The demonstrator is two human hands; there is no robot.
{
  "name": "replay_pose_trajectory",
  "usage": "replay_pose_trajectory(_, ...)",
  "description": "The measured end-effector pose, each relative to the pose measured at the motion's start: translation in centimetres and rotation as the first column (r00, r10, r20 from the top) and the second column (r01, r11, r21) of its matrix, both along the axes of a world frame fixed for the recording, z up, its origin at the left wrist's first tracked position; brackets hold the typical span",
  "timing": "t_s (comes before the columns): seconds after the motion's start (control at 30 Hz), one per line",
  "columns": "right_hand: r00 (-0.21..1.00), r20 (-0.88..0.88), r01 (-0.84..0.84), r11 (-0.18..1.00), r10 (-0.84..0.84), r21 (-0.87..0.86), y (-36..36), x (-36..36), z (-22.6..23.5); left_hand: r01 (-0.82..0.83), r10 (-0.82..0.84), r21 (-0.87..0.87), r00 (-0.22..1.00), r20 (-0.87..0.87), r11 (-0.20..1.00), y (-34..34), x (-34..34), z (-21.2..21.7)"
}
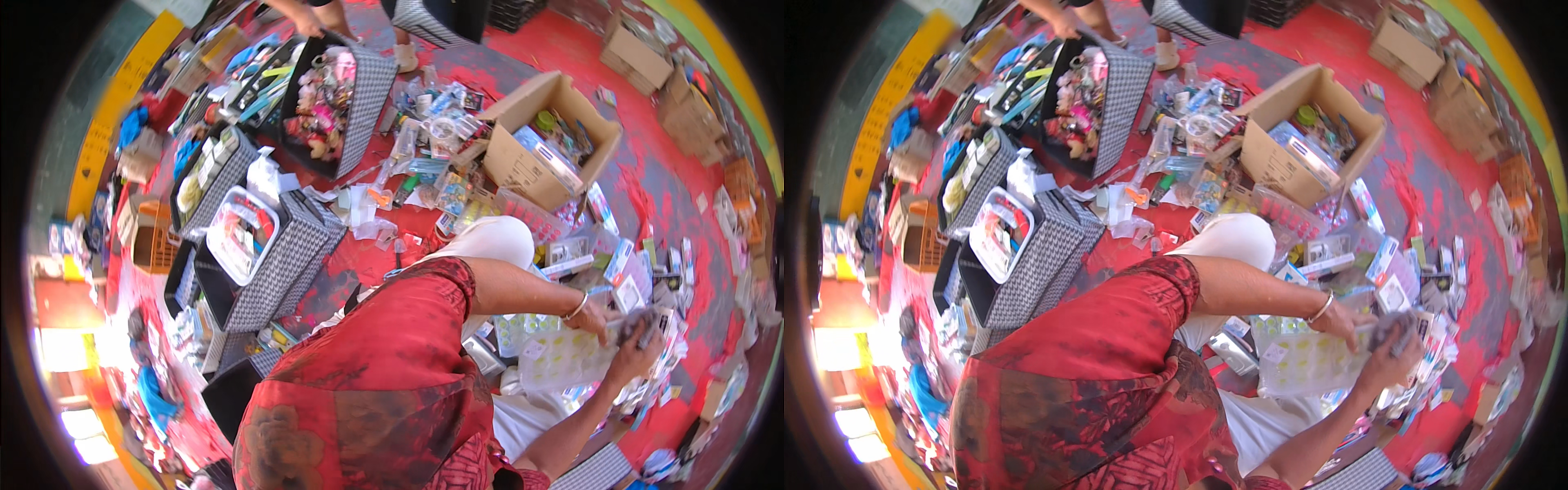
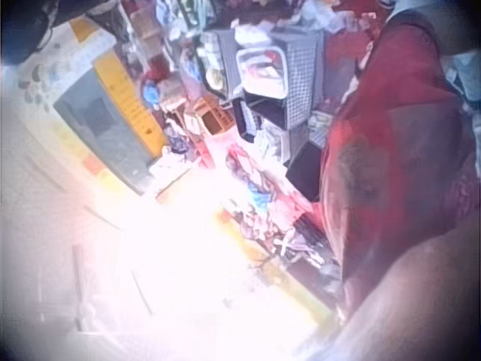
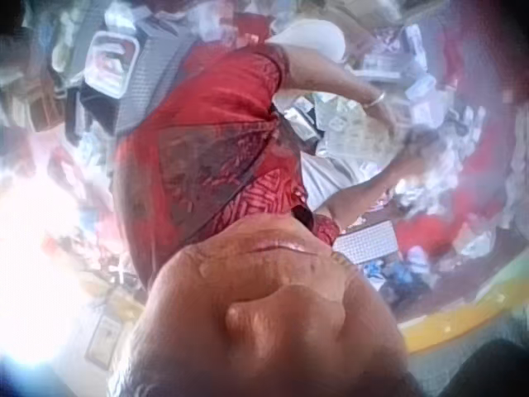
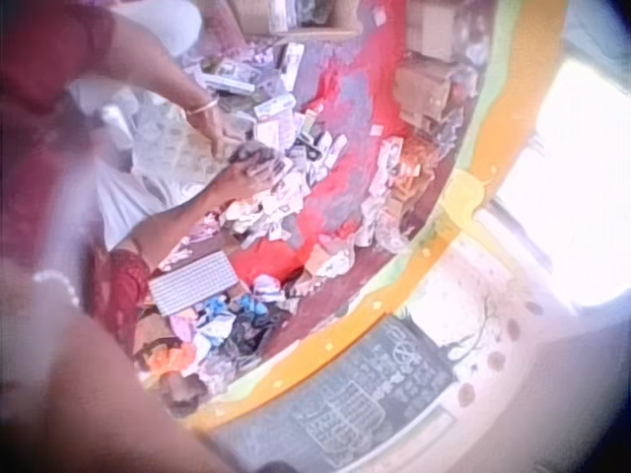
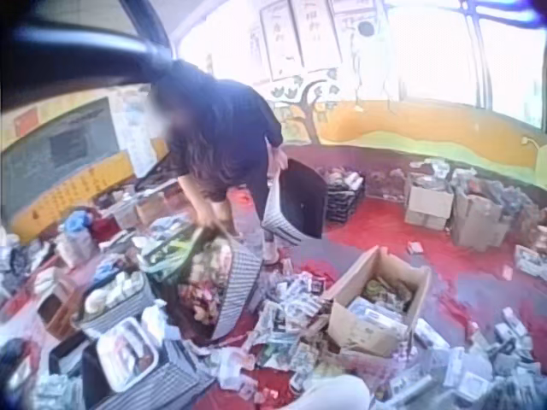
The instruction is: The person sits on the floor and repeatedly picks up blister packs containing small yellow balls, wipes them with a cloth, and places them into a black bin. The person handles multiple packs one at a time, turning them over and stacking them in the bin.
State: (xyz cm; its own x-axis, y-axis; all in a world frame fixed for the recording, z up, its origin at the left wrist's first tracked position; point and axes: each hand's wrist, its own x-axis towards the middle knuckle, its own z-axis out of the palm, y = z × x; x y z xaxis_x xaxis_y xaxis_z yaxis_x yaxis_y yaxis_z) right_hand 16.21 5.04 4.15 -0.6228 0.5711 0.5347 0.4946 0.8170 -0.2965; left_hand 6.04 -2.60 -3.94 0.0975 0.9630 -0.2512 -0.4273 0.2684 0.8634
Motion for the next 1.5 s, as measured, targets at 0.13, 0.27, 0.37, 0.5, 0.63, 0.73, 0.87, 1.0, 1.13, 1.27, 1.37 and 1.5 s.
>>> replay_pose_trajectory(0.13, 0.979, -0.073, 0.178, 0.973, -0.190, -0.147, 0.6, 0.8, -0.4, -0.067, 0.069, 0.074, 0.997, -0.030, 0.995, -0.4, 0.1, -0.7)
replay_pose_trajectory(0.27, 0.984, -0.089, -0.172, 0.933, 0.151, -0.316, -2.7, 0.1, -2.9, -0.347, 0.345, -0.035, 0.937, -0.053, 0.937, -1.1, -1.1, -1.5)
replay_pose_trajectory(0.37, 0.954, -0.265, -0.275, 0.751, 0.137, -0.600, -5.4, -0.7, -3.2, -0.426, 0.429, -0.079, 0.903, 0.031, 0.901, -2.8, -2.1, -1.4)
replay_pose_trajectory(0.5, 0.944, -0.219, -0.325, 0.802, 0.245, -0.502, -8.0, 0.1, 0.0, -0.482, 0.490, -0.103, 0.869, 0.073, 0.870, -4.8, -2.0, 0.8)
replay_pose_trajectory(0.63, 0.945, -0.184, -0.314, 0.907, 0.270, -0.281, -10.5, 0.8, 4.1, -0.542, 0.543, -0.040, 0.837, 0.063, 0.840, -5.9, -0.9, 3.5)
replay_pose_trajectory(0.73, 0.948, -0.194, -0.294, 0.928, 0.253, -0.229, -12.4, 1.5, 6.1, -0.594, 0.590, -0.012, 0.796, 0.135, 0.804, -7.0, 0.0, 4.9)
replay_pose_trajectory(0.87, 0.958, -0.203, -0.253, 0.930, 0.203, -0.267, -14.1, 2.4, 7.2, -0.586, 0.579, 0.024, 0.805, 0.132, 0.810, -9.0, 0.6, 6.5)
replay_pose_trajectory(1.0, 0.962, -0.201, -0.233, 0.943, 0.187, -0.237, -15.1, 3.2, 8.0, -0.547, 0.551, -0.065, 0.830, 0.090, 0.834, -10.8, 0.7, 7.9)
replay_pose_trajectory(1.13, 0.934, -0.134, -0.355, 0.908, 0.332, -0.224, -16.0, 3.6, 8.9, -0.604, 0.619, -0.147, 0.777, 0.111, 0.784, -11.3, 0.2, 8.5)
replay_pose_trajectory(1.27, 0.873, 0.024, -0.472, 0.856, 0.487, -0.213, -15.5, 3.3, 8.8, -0.635, 0.625, 0.061, 0.771, 0.122, 0.770, -10.8, 0.6, 8.6)
replay_pose_trajectory(1.37, 0.914, 0.086, -0.401, 0.916, 0.397, 0.026, -13.2, 4.1, 8.3, -0.693, 0.693, 0.147, 0.718, 0.061, 0.706, -10.8, 1.2, 7.8)
replay_pose_trajectory(1.5, 0.977, 0.160, 0.156, 0.985, -0.142, -0.076, -9.3, 6.4, 9.5, -0.397, 0.564, 0.400, 0.585, -0.583, 0.826, -12.4, -0.1, 4.8)
